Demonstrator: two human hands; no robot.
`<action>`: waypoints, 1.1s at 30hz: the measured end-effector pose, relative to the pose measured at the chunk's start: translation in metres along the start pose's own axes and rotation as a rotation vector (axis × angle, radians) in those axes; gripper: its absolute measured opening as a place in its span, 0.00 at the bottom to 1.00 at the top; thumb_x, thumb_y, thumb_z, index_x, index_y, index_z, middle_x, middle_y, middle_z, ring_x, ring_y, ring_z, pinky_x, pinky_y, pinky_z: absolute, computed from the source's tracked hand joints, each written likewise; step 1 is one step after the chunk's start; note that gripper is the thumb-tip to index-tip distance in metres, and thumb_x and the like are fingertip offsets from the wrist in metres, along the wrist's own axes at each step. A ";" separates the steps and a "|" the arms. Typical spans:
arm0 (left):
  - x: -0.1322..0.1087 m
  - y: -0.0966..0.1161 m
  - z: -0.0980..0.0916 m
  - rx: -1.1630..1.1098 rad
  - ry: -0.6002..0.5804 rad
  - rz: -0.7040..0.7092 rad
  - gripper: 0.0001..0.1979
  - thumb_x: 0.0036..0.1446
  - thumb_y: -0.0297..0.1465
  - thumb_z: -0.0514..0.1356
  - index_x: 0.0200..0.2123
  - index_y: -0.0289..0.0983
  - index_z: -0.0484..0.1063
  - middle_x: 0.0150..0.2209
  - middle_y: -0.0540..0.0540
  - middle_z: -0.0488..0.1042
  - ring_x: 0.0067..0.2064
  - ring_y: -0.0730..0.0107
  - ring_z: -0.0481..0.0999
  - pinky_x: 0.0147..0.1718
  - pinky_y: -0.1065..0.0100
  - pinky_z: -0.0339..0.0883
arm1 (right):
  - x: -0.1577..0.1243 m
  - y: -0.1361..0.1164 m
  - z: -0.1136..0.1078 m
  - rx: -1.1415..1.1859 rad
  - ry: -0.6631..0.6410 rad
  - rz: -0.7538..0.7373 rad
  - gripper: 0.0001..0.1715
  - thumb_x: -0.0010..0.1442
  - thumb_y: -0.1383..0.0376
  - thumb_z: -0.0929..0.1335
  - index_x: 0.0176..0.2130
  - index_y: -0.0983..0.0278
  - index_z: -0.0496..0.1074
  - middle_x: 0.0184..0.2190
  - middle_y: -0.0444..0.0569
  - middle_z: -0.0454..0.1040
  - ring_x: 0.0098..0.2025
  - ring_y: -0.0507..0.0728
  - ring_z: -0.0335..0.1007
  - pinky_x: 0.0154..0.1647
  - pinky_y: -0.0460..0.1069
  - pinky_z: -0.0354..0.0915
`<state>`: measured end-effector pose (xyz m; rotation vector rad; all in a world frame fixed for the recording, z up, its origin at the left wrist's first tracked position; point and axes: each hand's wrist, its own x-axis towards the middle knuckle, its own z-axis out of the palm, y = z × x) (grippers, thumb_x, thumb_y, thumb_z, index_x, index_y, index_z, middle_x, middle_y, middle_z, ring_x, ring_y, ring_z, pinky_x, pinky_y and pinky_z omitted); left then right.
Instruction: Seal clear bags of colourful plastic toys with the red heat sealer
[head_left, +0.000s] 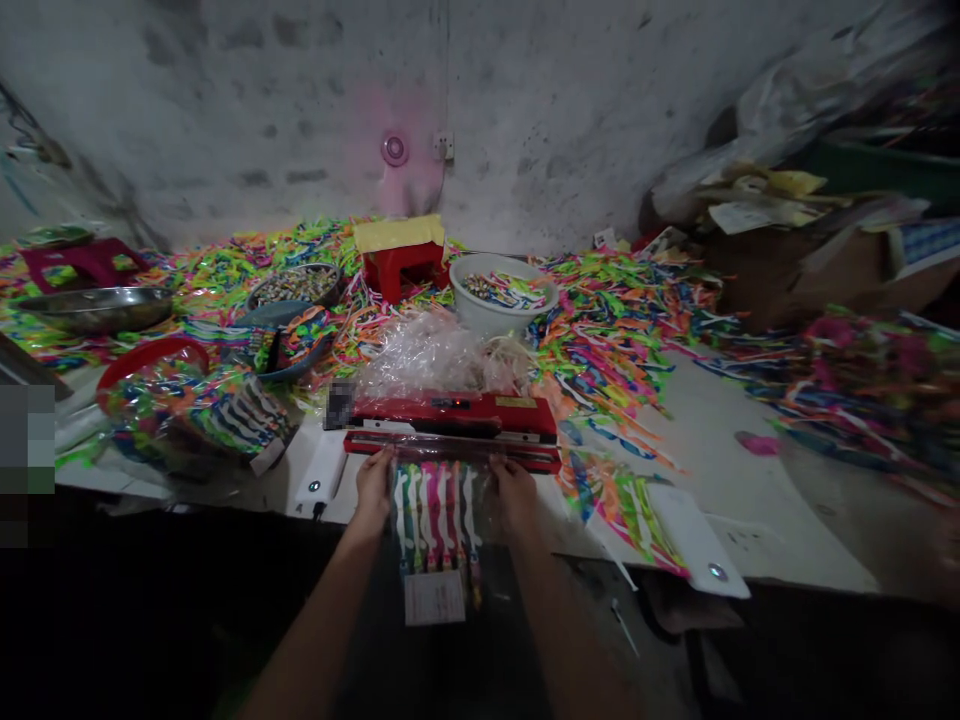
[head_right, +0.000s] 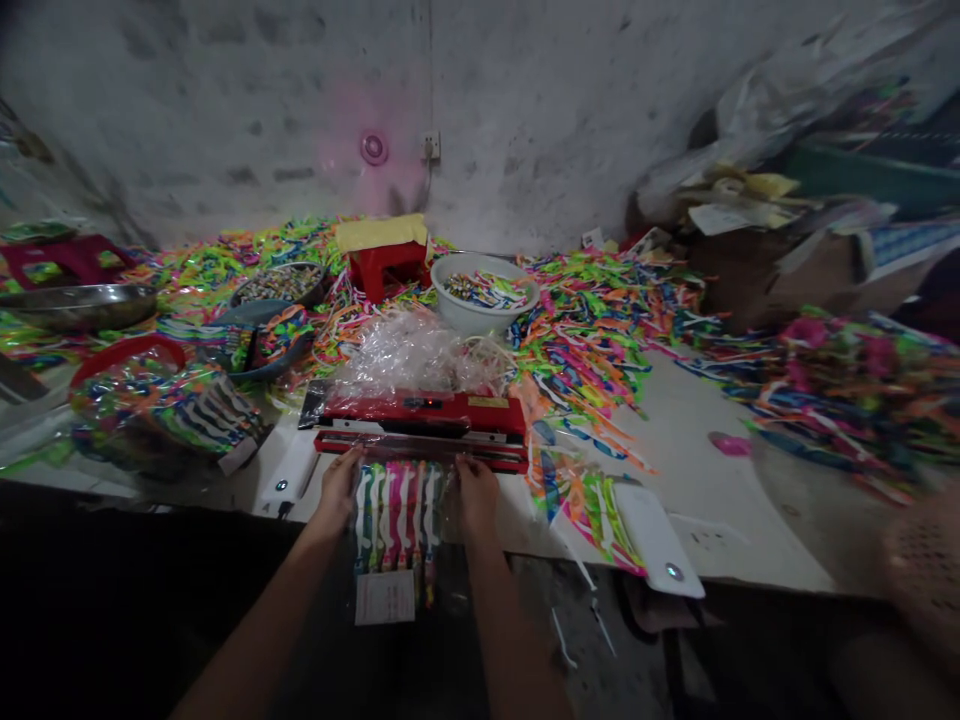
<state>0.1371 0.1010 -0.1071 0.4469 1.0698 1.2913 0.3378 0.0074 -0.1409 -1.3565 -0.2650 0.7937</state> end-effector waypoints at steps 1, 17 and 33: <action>0.000 -0.001 0.002 0.004 -0.005 -0.005 0.11 0.36 0.25 0.72 0.23 0.35 0.73 0.24 0.52 0.77 0.27 0.74 0.75 0.33 0.72 0.67 | 0.000 0.002 0.001 0.041 0.060 -0.002 0.12 0.42 0.58 0.75 0.25 0.60 0.71 0.18 0.41 0.72 0.21 0.54 0.67 0.22 0.47 0.60; -0.010 0.000 0.003 0.050 -0.051 0.008 0.15 0.39 0.21 0.71 0.25 0.37 0.66 0.23 0.52 0.74 0.27 0.73 0.74 0.34 0.71 0.67 | 0.046 -0.099 -0.014 -1.181 0.103 -0.713 0.19 0.56 0.50 0.69 0.34 0.64 0.76 0.38 0.58 0.75 0.45 0.67 0.69 0.47 0.59 0.61; 0.041 0.092 0.062 1.228 -0.182 0.518 0.18 0.33 0.24 0.72 0.10 0.39 0.63 0.21 0.43 0.71 0.54 0.38 0.69 0.59 0.51 0.49 | 0.084 -0.126 -0.001 -1.258 -0.310 -0.573 0.05 0.53 0.65 0.69 0.28 0.62 0.74 0.27 0.48 0.76 0.33 0.57 0.70 0.33 0.48 0.58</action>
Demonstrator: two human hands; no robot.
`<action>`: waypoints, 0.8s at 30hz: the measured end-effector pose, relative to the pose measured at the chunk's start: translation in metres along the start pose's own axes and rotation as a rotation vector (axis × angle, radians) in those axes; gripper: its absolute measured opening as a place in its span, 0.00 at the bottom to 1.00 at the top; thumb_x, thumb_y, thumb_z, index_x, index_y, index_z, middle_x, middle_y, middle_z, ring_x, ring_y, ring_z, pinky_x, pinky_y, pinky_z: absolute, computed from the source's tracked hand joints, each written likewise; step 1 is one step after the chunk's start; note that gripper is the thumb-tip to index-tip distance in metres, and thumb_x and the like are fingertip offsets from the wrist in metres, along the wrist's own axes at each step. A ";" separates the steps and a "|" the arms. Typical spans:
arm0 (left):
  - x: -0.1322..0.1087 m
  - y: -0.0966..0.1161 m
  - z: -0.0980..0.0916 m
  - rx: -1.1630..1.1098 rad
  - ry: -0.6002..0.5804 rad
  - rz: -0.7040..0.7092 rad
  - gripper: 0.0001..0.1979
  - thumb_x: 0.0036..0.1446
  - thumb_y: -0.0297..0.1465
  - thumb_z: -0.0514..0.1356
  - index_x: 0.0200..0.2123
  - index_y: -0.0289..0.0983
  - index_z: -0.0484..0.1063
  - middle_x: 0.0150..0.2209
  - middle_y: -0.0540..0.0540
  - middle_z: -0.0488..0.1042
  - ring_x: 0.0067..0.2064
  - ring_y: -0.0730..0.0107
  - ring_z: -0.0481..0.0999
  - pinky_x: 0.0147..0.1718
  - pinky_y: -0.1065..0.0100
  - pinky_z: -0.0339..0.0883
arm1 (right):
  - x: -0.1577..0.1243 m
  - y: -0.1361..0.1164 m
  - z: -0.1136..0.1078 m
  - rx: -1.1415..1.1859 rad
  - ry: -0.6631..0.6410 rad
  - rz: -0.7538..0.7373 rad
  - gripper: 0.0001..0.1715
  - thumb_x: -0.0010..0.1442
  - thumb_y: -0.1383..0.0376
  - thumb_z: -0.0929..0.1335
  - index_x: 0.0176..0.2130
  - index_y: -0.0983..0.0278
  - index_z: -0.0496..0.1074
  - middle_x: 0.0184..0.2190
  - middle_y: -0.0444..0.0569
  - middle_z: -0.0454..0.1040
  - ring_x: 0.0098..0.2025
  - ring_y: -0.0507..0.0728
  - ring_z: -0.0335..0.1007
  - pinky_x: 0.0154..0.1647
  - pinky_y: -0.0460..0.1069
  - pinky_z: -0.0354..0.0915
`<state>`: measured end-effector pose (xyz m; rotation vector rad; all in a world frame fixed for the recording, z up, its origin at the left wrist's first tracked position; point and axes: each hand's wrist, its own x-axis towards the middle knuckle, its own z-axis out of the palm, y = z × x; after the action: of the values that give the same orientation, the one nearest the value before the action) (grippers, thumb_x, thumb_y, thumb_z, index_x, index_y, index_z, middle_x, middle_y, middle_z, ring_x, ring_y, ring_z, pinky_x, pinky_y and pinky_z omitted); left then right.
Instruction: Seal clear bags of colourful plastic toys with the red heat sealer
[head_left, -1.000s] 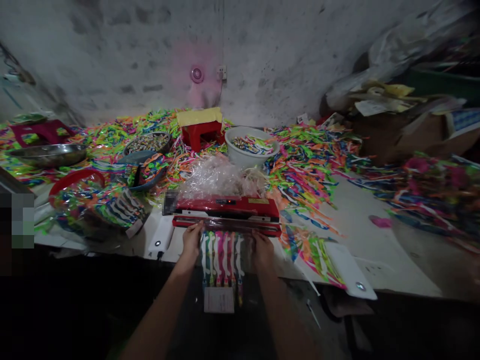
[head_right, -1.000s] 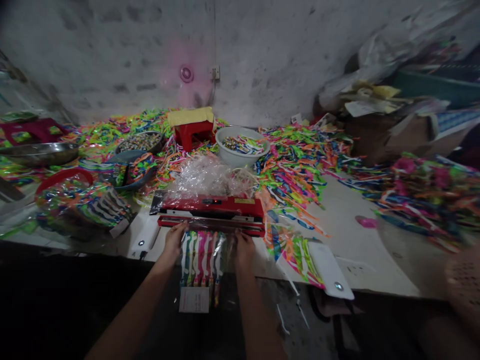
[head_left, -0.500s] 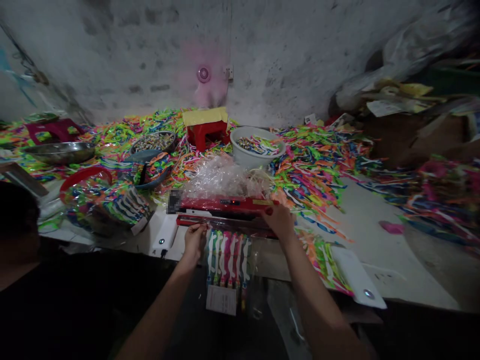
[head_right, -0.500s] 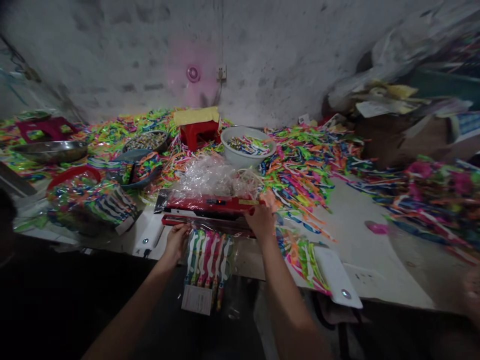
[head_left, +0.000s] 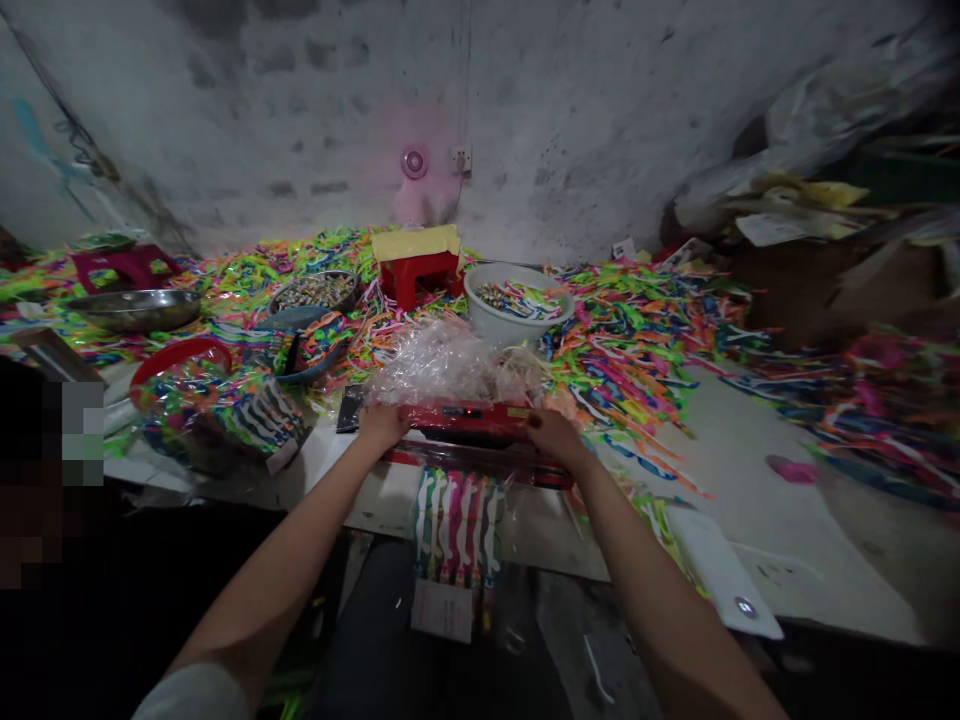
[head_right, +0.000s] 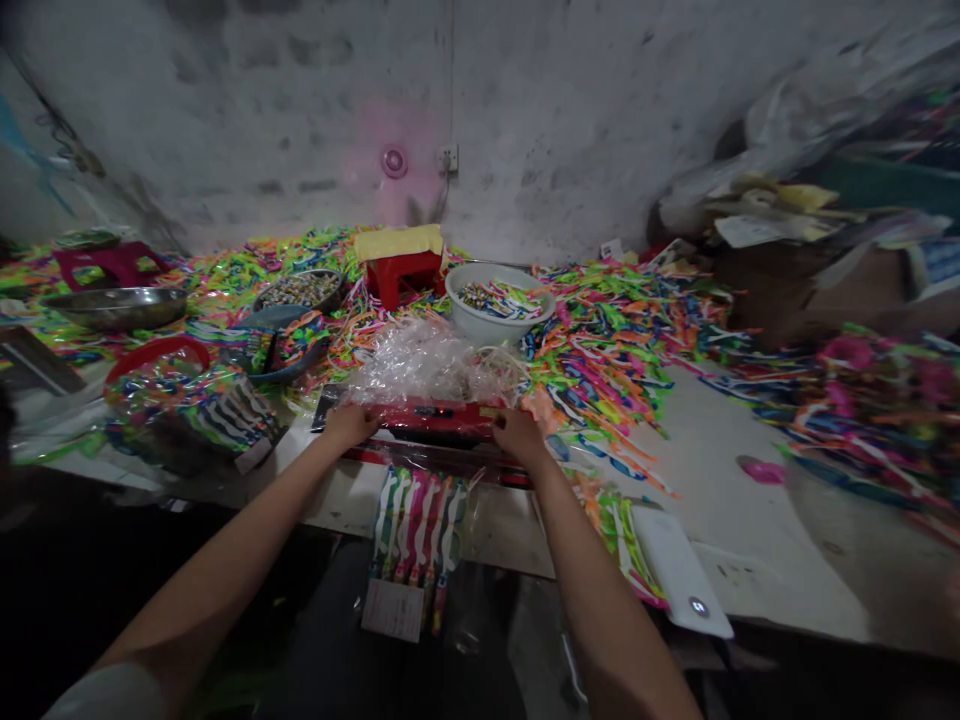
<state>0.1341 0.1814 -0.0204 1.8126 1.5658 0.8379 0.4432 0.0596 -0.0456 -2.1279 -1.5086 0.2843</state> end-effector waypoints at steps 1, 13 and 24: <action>0.005 0.001 0.002 -0.037 -0.010 -0.036 0.22 0.30 0.23 0.73 0.09 0.39 0.60 0.19 0.43 0.69 0.55 0.37 0.68 0.59 0.51 0.49 | 0.001 -0.001 0.000 0.067 0.041 -0.016 0.05 0.53 0.65 0.67 0.29 0.62 0.73 0.27 0.47 0.75 0.33 0.56 0.69 0.33 0.48 0.57; -0.004 -0.003 0.010 -0.277 -0.110 0.104 0.08 0.47 0.24 0.66 0.21 0.39 0.71 0.24 0.48 0.74 0.33 0.63 0.73 0.37 0.68 0.62 | -0.029 0.014 0.018 0.618 0.165 -0.073 0.11 0.55 0.55 0.64 0.28 0.59 0.65 0.24 0.44 0.71 0.29 0.57 0.66 0.34 0.51 0.62; -0.076 -0.016 0.016 0.530 -0.237 0.622 0.23 0.56 0.18 0.53 0.50 0.41 0.78 0.38 0.38 0.72 0.43 0.53 0.68 0.43 0.56 0.61 | -0.076 -0.024 0.052 -0.376 -0.010 -0.313 0.33 0.54 0.78 0.61 0.58 0.70 0.69 0.41 0.62 0.76 0.45 0.65 0.70 0.48 0.56 0.61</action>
<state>0.1285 0.1077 -0.0491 2.7461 1.1380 0.4432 0.3732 0.0102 -0.0861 -2.1142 -1.9958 -0.1108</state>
